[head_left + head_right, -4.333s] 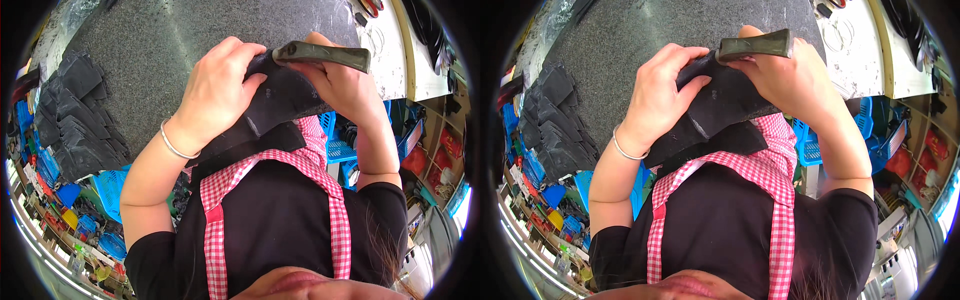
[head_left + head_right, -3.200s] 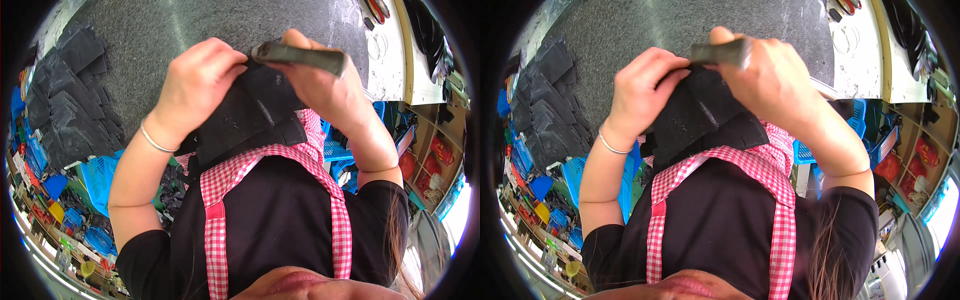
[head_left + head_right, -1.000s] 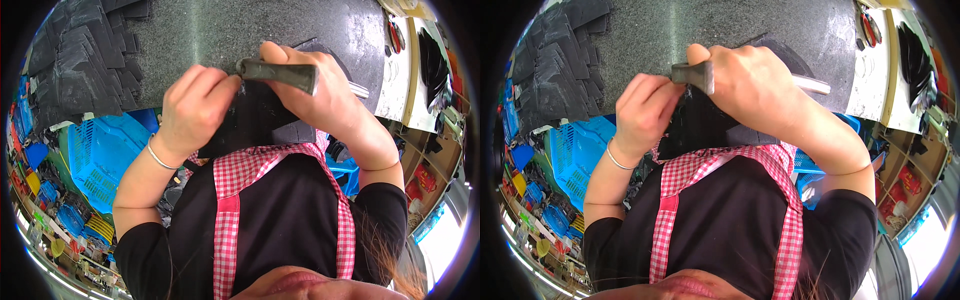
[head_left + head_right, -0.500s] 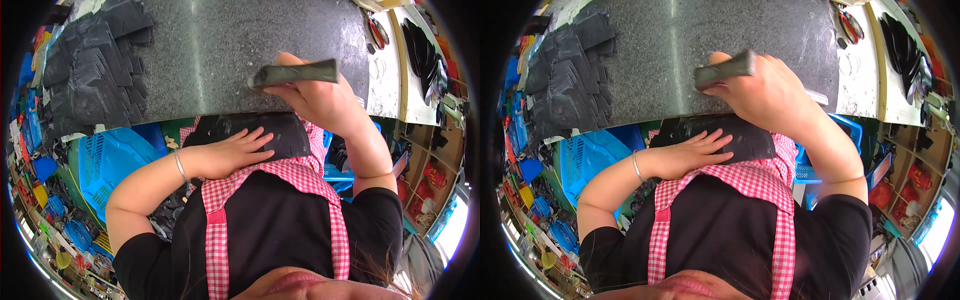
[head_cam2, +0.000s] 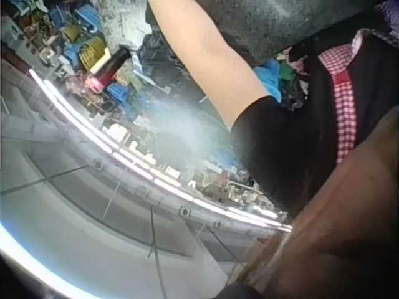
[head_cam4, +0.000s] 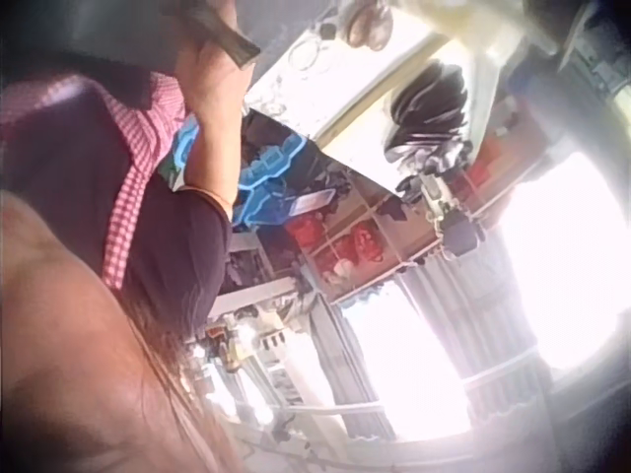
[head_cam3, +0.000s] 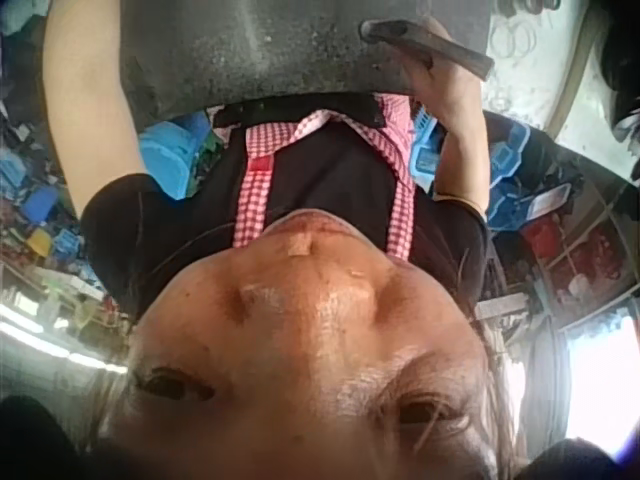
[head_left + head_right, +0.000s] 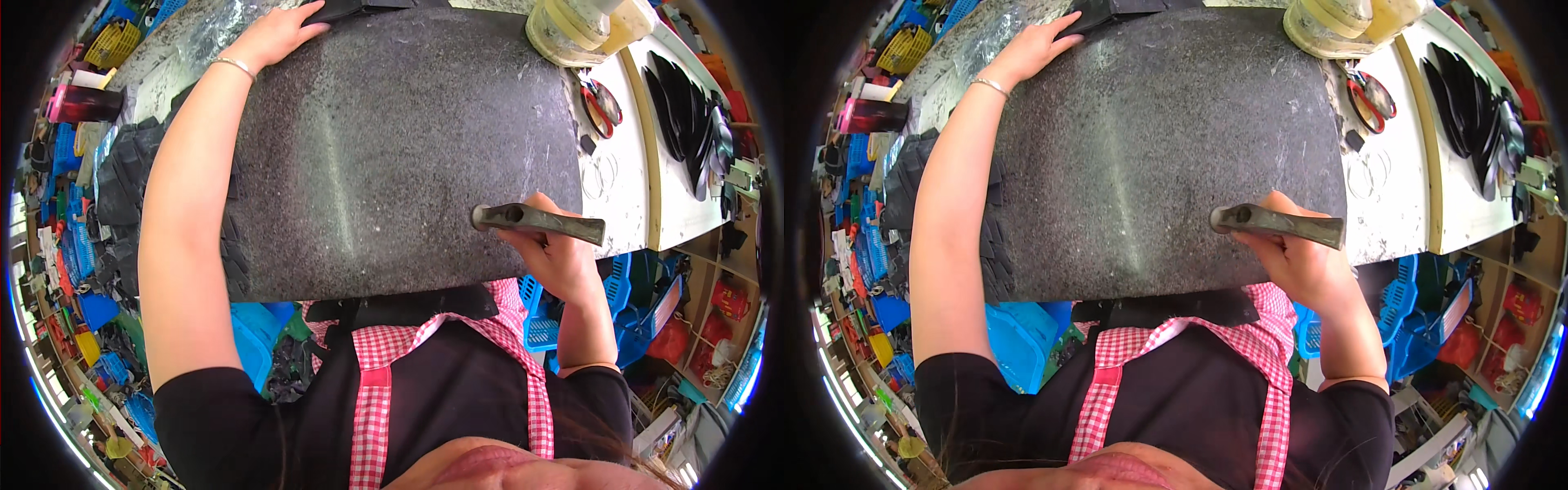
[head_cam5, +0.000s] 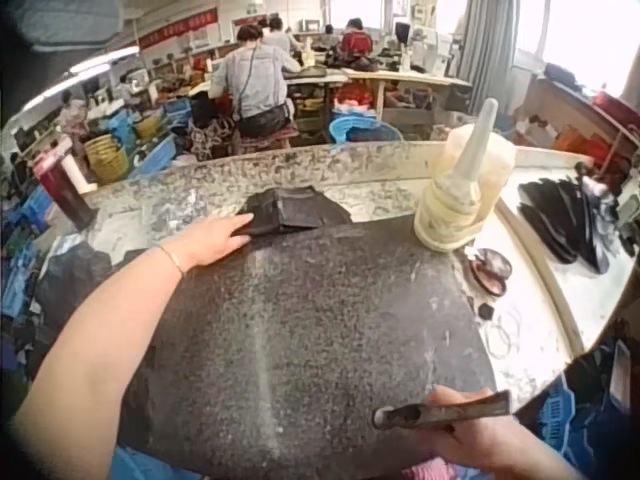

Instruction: The person repeatedly scrapes the surface of black rubber sheets using a metal scraper. They hold the sheets with one hand and scrape with the other, periodically lifting and repositioning the sheets on the work surface.

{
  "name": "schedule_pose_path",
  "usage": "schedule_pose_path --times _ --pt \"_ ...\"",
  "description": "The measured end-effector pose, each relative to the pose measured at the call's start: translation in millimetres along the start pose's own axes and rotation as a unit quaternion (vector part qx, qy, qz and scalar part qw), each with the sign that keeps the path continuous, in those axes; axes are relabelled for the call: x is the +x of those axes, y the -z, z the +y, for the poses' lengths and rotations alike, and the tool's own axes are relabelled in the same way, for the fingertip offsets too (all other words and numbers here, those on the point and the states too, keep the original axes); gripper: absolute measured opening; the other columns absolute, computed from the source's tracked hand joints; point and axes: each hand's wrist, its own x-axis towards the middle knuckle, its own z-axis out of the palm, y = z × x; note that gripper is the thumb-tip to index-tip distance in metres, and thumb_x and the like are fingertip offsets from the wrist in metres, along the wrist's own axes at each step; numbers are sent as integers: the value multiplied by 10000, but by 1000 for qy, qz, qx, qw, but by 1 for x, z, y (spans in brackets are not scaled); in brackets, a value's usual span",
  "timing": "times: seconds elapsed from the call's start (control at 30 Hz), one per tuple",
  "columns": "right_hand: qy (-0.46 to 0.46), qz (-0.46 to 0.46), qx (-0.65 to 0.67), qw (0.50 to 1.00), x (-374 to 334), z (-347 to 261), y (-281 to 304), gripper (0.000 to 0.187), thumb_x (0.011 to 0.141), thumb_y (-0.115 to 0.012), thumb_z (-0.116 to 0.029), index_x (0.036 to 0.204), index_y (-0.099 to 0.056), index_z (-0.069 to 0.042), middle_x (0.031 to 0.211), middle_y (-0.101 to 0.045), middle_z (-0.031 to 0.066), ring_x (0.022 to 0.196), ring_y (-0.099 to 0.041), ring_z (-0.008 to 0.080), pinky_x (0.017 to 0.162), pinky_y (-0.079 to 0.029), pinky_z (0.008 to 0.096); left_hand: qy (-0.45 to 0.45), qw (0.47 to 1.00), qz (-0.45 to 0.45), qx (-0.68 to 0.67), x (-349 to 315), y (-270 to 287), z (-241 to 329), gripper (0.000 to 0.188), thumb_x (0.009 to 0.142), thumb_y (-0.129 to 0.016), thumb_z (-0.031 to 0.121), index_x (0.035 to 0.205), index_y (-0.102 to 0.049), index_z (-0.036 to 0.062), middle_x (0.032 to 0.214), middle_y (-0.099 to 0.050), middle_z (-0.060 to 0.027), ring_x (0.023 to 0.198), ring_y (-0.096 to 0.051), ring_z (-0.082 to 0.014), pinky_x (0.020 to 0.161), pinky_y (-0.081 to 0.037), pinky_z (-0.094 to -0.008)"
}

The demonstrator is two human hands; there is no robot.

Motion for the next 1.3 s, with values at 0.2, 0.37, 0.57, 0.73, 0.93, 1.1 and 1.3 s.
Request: schedule_pose_path --times 0.2,0.37,0.57,0.73,0.93,1.1,1.3 --pt "-28 23 -6 999 12 12 3 193 944 -870 -129 988 -698 -51 678 -587 51 602 -537 147 570 -429 342 49 986 94 -132 -5 43 0 622 933 -537 -16 1464 -720 252 1197 -785 -216 1072 -765 -425 965 -623 -485" --pt "-50 60 9 997 6 13 10 216 941 -878 -156 979 -689 -61 679 -603 86 579 -574 201 569 -460 378 -15 993 116 -13 -128 98 111 670 940 -593 12 1578 -611 214 1435 -698 -201 1229 -717 -410 1049 -581 -472" --pt "-17 36 -19 999 5 7 7 218 970 -852 -205 1001 -689 -64 697 -610 103 605 -612 261 585 -472 397 -84 996 37 2 -210 89 168 694 913 -845 288 1547 -633 99 1656 -548 -189 1590 -450 -394 1251 -372 -633" --pt "78 35 -22 996 38 -13 -11 170 986 -847 -149 1042 -712 -62 707 -592 9 635 -514 85 585 -421 314 -143 960 194 -144 -143 55 191 470 1008 -788 299 1397 -743 40 1363 -759 -218 1378 -676 -350 1178 -497 -458" --pt "184 80 -101 974 77 -26 -10 208 979 -856 -195 1099 -739 -72 656 -536 20 594 -498 127 570 -410 334 -84 957 5 -278 -116 40 163 455 1023 -772 328 1407 -733 89 1537 -670 -180 1512 -561 -336 1213 -453 -512" --pt "132 54 -31 989 94 -63 0 168 960 -807 -88 1074 -717 -4 878 -741 189 815 -735 369 731 -559 449 -147 973 117 -131 -134 28 159 431 1046 -769 313 1427 -718 117 1511 -693 -146 1477 -596 -325 1199 -449 -486" --pt "156 91 -35 983 117 -57 -21 179 964 -813 -96 1083 -708 -13 880 -749 174 815 -741 352 716 -559 438 -10 684 -83 -724 -95 26 130 299 1171 -608 290 1301 -716 44 1148 -726 8 1052 -658 -99 960 -516 -287"
